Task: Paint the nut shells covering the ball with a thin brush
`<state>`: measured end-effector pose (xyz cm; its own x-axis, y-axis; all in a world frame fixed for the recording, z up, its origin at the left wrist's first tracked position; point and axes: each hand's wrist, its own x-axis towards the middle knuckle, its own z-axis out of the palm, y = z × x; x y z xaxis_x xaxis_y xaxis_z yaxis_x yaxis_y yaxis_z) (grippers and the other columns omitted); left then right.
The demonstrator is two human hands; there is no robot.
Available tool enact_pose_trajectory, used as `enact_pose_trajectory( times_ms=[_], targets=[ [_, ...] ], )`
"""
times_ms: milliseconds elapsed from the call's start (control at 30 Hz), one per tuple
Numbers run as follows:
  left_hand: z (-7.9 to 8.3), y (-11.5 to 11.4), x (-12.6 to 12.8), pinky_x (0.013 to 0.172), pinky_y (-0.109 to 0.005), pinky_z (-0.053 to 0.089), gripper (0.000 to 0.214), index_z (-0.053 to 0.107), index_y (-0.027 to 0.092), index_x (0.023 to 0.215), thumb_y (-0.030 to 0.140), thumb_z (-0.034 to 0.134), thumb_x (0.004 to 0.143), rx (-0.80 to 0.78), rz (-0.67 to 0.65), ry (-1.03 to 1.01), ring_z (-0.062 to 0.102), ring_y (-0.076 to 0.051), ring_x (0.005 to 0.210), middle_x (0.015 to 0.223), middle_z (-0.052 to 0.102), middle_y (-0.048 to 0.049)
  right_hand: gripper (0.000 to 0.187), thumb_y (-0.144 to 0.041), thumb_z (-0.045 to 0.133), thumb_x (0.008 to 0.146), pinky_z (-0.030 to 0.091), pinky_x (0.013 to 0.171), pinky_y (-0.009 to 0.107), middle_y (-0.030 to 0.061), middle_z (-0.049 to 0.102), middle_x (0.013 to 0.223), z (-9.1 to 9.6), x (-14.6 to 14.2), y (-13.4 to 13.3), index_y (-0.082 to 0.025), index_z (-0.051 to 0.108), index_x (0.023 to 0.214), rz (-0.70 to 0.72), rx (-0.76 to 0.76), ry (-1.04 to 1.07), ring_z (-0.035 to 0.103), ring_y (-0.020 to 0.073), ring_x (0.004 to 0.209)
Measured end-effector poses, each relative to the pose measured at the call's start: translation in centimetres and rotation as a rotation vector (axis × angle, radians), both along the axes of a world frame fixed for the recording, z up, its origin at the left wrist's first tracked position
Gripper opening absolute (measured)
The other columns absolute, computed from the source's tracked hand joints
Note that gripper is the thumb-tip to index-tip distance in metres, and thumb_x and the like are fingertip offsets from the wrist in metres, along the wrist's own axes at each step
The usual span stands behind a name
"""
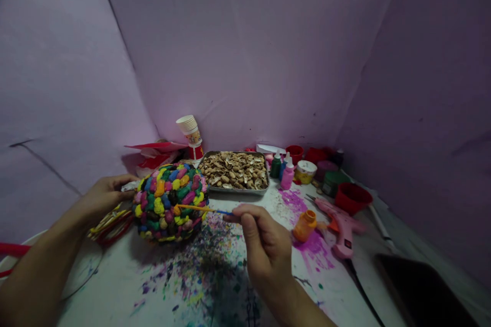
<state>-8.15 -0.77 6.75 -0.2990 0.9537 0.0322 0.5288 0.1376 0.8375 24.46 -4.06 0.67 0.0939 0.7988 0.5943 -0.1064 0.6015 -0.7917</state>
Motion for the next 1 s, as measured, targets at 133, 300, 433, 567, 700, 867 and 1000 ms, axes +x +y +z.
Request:
enact_pose_trajectory(
  times_ms=[133,300,433,567,700,867,1000],
  targets=[
    [-0.1,0.0,-0.2,0.066,-0.029,0.045,0.027,0.067,0.018,0.067,0.032,0.068,0.043,0.005,-0.002,-0.011,0.059,-0.020,0.067,0.065,0.069,0.0013,0.023,-0.021,0.049,0.098,0.056,0.072,0.022,0.0000,0.074,0.086,-0.8,0.6,-0.6,-0.028,0.070,0.101,0.042,0.154,-0.156,0.072,0.0133,0.082],
    [0.0,-0.2,0.0,0.067,-0.029,0.045,0.027,0.067,0.018,0.066,0.031,0.069,0.043,0.011,-0.004,-0.020,0.059,-0.020,0.068,0.065,0.069,0.0011,0.023,-0.023,0.047,0.100,0.057,0.076,0.024,-0.0012,0.073,0.086,-1.4,0.7,0.0,-0.029,0.069,0.099,0.090,0.039,0.006,0.073,0.0141,0.081],
    [0.1,-0.2,0.2,0.065,-0.029,0.045,0.025,0.067,0.019,0.065,0.030,0.069,0.043,0.011,0.001,-0.014,0.058,-0.019,0.067,0.065,0.068,0.0010,0.022,-0.025,0.048,0.099,0.057,0.075,0.024,-0.0012,0.072,0.084,-1.7,0.7,0.4,-0.028,0.069,0.096,0.107,0.019,0.026,0.073,0.0145,0.080],
    [0.2,-0.2,0.3,0.064,-0.028,0.045,0.023,0.066,0.020,0.063,0.030,0.068,0.042,0.004,0.008,-0.011,0.057,-0.019,0.066,0.063,0.067,0.0017,0.023,-0.021,0.047,0.099,0.055,0.074,0.025,-0.0003,0.072,0.086,-1.3,0.8,0.0,-0.028,0.069,0.098,0.079,0.097,-0.082,0.071,0.0145,0.081],
    [0.2,-0.2,0.4,0.064,-0.028,0.044,0.025,0.066,0.019,0.064,0.032,0.069,0.043,0.008,0.014,-0.018,0.057,-0.019,0.065,0.063,0.067,0.0018,0.026,-0.015,0.046,0.097,0.055,0.072,0.024,-0.0005,0.071,0.084,-0.4,0.9,-0.8,-0.028,0.068,0.098,0.056,0.182,-0.132,0.068,0.0145,0.082],
    [0.3,-0.1,0.7,0.062,-0.028,0.043,0.025,0.066,0.019,0.063,0.032,0.069,0.041,0.006,0.019,-0.030,0.056,-0.018,0.062,0.060,0.066,0.0026,0.023,-0.018,0.050,0.095,0.057,0.074,0.027,0.0012,0.073,0.085,0.3,0.5,-1.3,-0.028,0.071,0.097,0.093,0.171,-0.115,0.071,0.0170,0.085],
    [0.2,-0.2,0.7,0.062,-0.028,0.043,0.027,0.066,0.019,0.064,0.033,0.070,0.041,0.008,0.022,-0.037,0.056,-0.018,0.063,0.061,0.066,0.0025,0.017,-0.038,0.067,0.087,0.060,0.069,0.026,0.0008,0.075,0.071,0.3,-0.7,0.1,-0.023,0.073,0.083,0.169,-0.221,0.262,0.073,0.0149,0.068]
  ],
)
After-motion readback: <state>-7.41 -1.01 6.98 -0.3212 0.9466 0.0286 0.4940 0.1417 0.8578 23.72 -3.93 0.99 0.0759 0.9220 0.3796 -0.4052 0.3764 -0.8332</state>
